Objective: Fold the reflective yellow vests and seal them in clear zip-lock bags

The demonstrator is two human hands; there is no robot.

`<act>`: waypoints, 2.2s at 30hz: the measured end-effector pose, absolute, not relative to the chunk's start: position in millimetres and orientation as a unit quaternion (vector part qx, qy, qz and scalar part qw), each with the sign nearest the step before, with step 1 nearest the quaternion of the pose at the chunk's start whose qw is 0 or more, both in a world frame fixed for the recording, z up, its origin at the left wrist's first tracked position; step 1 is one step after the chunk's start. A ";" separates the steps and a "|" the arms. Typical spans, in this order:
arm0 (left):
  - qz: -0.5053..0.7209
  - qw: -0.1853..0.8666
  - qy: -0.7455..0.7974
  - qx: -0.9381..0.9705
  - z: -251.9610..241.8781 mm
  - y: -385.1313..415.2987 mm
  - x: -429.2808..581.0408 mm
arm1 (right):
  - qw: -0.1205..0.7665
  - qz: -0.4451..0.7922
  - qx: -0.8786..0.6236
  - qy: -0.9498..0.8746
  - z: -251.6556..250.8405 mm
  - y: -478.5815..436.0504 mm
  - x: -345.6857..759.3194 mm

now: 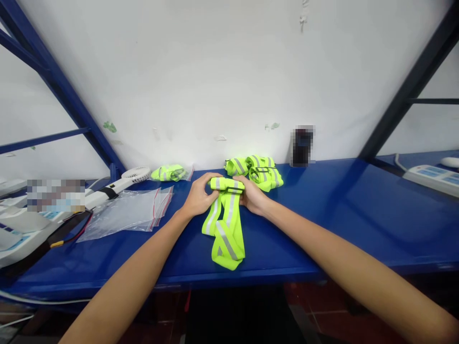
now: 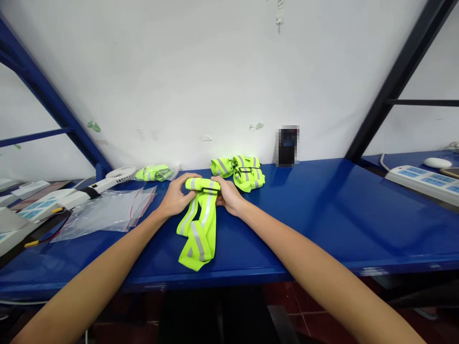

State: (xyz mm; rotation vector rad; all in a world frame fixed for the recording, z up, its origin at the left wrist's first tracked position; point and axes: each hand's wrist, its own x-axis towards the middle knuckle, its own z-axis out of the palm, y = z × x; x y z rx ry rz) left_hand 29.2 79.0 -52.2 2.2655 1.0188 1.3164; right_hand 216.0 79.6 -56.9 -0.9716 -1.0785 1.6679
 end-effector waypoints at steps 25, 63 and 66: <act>0.472 0.540 0.360 0.596 -75.1 99.1 26.5 | 0.486 0.333 -0.365 -0.721 -61.0 76.9 223.2; 0.495 0.527 0.343 0.600 -63.6 83.4 35.4 | 0.540 0.533 -0.379 -0.531 -57.6 78.1 215.9; 0.504 0.432 0.373 0.648 -66.8 85.4 34.4 | 0.526 0.612 -0.355 -0.473 -56.6 76.5 214.4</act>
